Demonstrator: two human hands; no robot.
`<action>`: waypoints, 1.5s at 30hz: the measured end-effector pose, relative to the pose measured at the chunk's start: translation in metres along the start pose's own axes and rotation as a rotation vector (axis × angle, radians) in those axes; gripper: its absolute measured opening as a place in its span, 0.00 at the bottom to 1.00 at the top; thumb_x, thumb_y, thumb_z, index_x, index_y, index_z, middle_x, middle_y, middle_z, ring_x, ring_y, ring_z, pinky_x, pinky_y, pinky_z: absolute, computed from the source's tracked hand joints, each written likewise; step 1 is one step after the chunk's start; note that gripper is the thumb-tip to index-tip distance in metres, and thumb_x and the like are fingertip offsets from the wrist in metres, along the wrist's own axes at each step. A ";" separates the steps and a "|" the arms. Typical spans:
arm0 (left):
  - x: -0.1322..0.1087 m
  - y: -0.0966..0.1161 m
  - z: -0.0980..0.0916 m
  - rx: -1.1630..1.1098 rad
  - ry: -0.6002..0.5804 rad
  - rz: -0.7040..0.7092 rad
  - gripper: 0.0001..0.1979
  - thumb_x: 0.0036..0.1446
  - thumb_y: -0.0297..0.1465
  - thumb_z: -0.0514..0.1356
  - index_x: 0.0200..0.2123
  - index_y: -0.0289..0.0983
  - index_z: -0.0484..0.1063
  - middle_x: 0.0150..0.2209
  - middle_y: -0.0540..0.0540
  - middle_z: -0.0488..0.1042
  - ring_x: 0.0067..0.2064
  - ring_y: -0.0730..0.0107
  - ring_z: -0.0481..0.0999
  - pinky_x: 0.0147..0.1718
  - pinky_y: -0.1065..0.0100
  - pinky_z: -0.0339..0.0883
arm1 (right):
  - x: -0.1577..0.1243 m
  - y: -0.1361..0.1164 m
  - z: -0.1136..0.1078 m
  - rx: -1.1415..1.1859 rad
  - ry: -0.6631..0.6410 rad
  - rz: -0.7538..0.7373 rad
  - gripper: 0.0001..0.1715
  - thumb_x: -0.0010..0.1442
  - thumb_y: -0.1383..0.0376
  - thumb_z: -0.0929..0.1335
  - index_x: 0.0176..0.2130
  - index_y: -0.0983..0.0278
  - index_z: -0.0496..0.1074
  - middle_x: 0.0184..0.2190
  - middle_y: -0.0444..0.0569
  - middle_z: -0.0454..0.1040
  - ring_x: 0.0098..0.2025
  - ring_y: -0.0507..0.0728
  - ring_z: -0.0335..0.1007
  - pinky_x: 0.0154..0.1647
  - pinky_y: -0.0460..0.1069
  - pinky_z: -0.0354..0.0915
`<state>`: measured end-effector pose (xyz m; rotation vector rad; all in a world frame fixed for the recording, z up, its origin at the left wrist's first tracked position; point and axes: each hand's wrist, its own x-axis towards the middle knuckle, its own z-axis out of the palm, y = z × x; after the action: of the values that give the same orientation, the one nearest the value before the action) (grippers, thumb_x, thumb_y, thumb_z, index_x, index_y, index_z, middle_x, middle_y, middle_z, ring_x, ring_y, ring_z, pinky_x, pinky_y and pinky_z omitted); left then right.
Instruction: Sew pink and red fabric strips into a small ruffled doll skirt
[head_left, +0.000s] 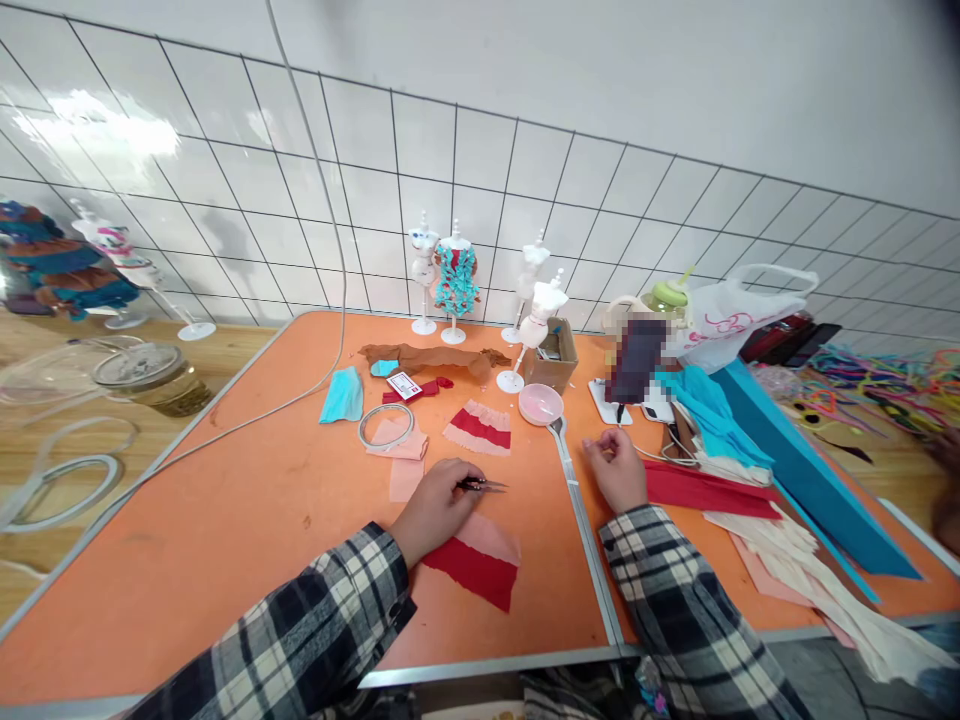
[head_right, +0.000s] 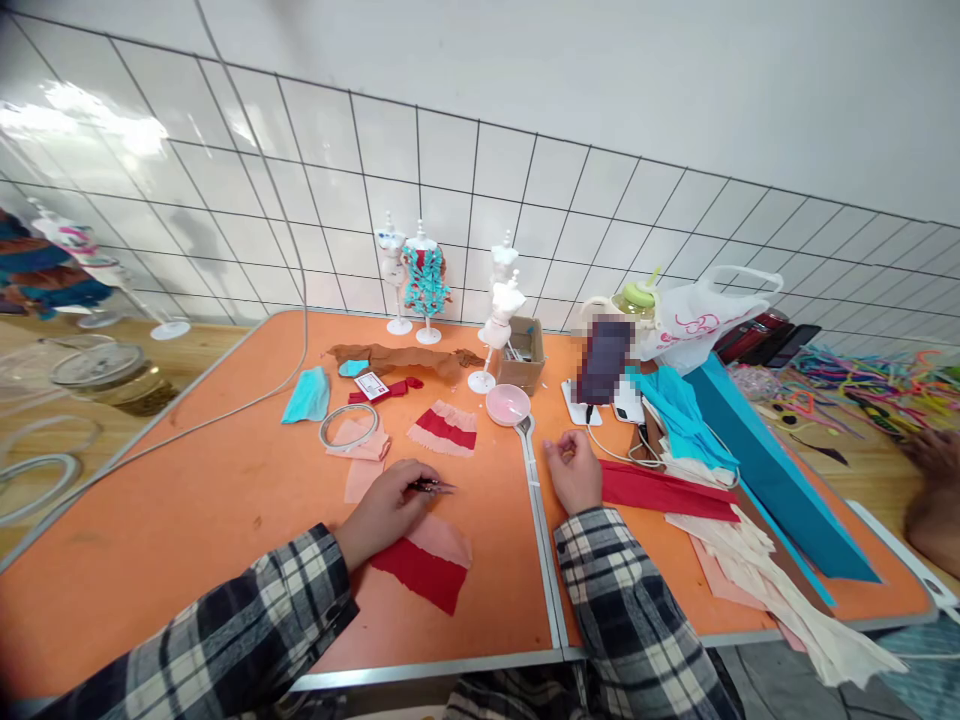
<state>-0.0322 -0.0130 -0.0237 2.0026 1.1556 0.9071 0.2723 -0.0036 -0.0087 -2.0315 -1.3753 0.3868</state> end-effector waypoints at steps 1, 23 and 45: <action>0.001 -0.001 0.000 -0.008 0.027 -0.015 0.09 0.58 0.25 0.58 0.39 0.39 0.77 0.38 0.43 0.80 0.41 0.58 0.78 0.44 0.57 0.71 | -0.006 -0.002 -0.003 0.024 0.049 -0.002 0.11 0.65 0.55 0.63 0.38 0.60 0.61 0.31 0.46 0.70 0.27 0.54 0.64 0.32 0.49 0.61; 0.004 -0.045 -0.144 0.147 0.208 -0.173 0.19 0.49 0.49 0.68 0.35 0.42 0.69 0.49 0.40 0.80 0.52 0.48 0.78 0.54 0.52 0.69 | -0.094 -0.084 0.051 -0.328 -0.518 -1.039 0.27 0.70 0.56 0.68 0.63 0.67 0.70 0.64 0.58 0.72 0.61 0.64 0.67 0.63 0.58 0.62; 0.001 -0.047 -0.108 -0.015 0.005 -0.233 0.22 0.48 0.51 0.68 0.33 0.41 0.69 0.45 0.39 0.84 0.47 0.51 0.82 0.49 0.52 0.75 | -0.077 -0.117 0.084 -0.262 -0.394 -0.921 0.20 0.73 0.62 0.63 0.59 0.64 0.73 0.63 0.55 0.74 0.61 0.63 0.68 0.59 0.60 0.62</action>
<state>-0.1404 0.0268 -0.0015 1.8087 1.3475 0.7998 0.1095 -0.0158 -0.0029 -1.3067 -2.5155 0.1900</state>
